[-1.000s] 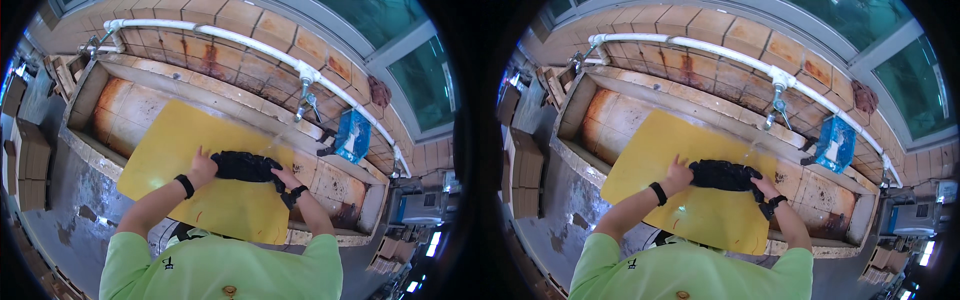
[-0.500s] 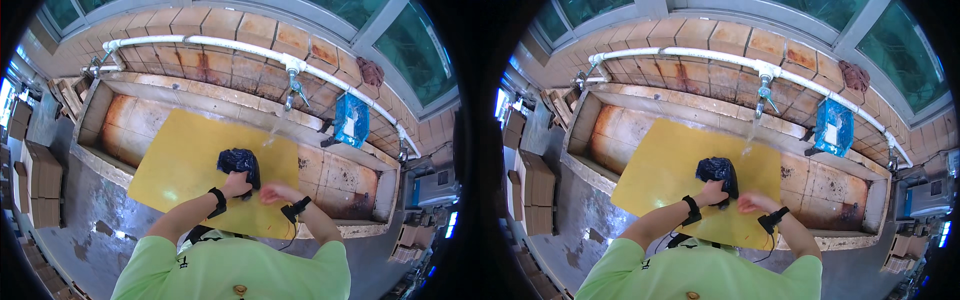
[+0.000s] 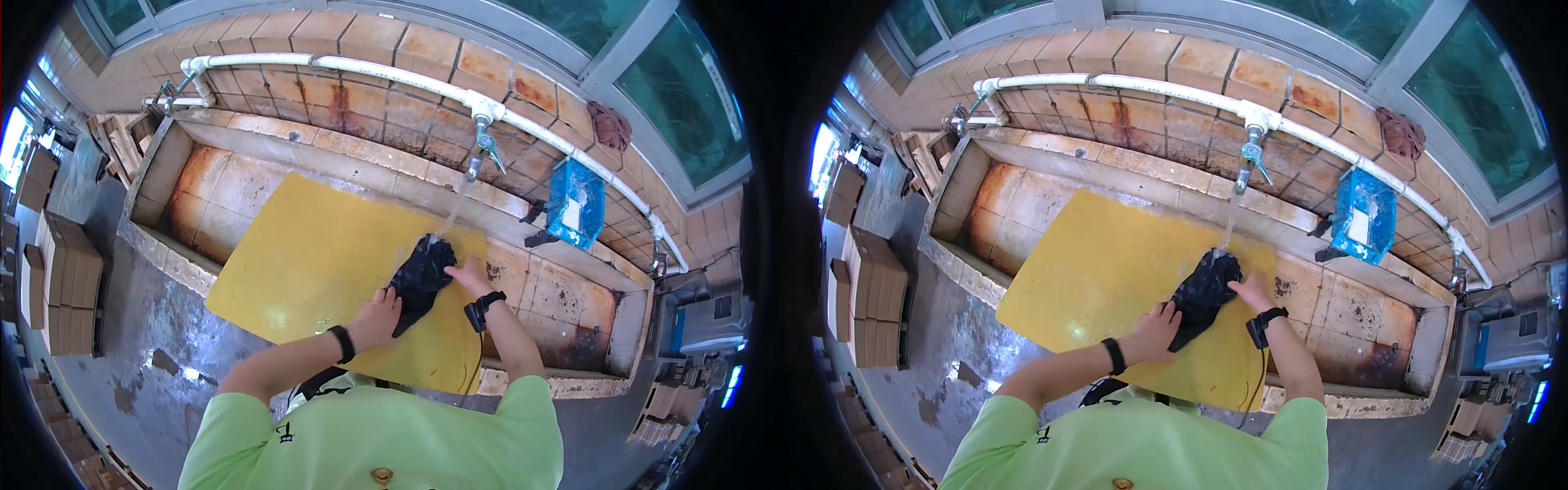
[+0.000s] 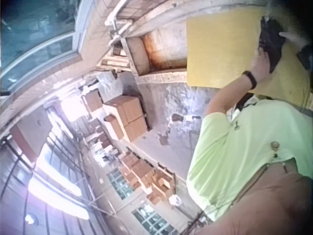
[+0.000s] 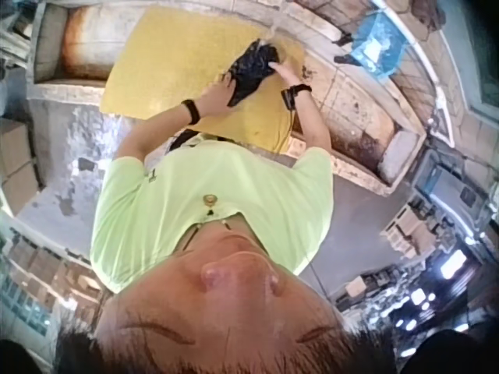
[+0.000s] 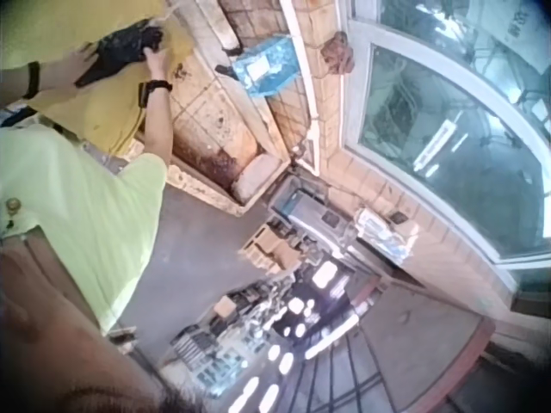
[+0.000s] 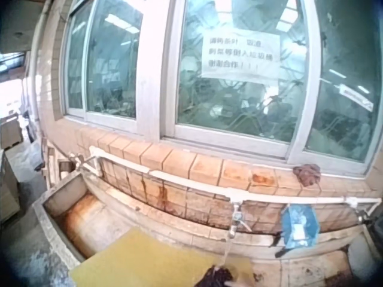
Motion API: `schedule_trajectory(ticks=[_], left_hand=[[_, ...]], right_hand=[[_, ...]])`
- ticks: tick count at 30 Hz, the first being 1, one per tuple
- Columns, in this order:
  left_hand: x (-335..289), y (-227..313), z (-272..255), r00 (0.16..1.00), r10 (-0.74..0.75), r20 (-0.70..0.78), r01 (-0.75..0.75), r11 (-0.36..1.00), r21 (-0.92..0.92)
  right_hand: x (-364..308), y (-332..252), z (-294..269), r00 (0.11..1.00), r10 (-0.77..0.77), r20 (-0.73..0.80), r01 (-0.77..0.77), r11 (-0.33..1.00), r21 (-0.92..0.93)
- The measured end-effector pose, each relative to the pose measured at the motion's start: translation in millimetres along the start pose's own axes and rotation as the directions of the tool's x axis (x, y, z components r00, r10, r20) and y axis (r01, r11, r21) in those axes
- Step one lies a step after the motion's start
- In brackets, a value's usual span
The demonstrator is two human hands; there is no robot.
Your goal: Wash the cloth and wring it out.
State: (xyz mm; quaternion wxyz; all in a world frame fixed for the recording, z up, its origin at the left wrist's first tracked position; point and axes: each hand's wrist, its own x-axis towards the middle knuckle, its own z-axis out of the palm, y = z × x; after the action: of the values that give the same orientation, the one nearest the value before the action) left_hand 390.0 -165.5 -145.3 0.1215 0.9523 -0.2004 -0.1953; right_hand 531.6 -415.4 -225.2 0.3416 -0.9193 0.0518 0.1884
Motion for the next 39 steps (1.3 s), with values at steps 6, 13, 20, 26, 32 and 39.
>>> schedule_trajectory(ticks=[6, 13, 20, 26, 32, 39], left_hand=[[-16.0, -3.5, -27.9, 0.997, -0.008, 0.083, 0.020, 0.989, -0.146], [14.8, -12.3, 52.8, 0.998, -0.052, -0.043, 0.047, 0.991, -0.123], [19.3, -18.7, 50.2, 0.982, 0.184, -0.049, -0.190, 0.948, -0.255], [6.2, -33.8, 33.4, 0.983, 0.180, 0.027, -0.174, 0.975, -0.136], [0.2, -30.2, 43.3, 0.975, 0.213, -0.064, -0.221, 0.956, -0.194], [-0.9, -41.4, 29.2, 0.971, 0.228, 0.075, -0.210, 0.958, -0.195]], right_hand=[[41.3, 5.5, 23.1, 0.912, -0.297, 0.284, 0.383, 0.863, -0.330], [-72.3, -86.4, 36.2, 0.815, -0.579, 0.020, 0.576, 0.814, 0.072], [55.9, 7.9, 32.2, 0.793, -0.609, -0.012, 0.448, 0.597, -0.666], [-84.6, -89.3, 54.7, 0.712, -0.644, 0.282, 0.693, 0.708, -0.134], [48.5, -9.5, 28.6, 0.829, -0.557, 0.045, 0.443, 0.605, -0.662], [-66.8, -111.6, 60.0, 0.656, -0.665, 0.356, 0.697, 0.716, 0.053]])
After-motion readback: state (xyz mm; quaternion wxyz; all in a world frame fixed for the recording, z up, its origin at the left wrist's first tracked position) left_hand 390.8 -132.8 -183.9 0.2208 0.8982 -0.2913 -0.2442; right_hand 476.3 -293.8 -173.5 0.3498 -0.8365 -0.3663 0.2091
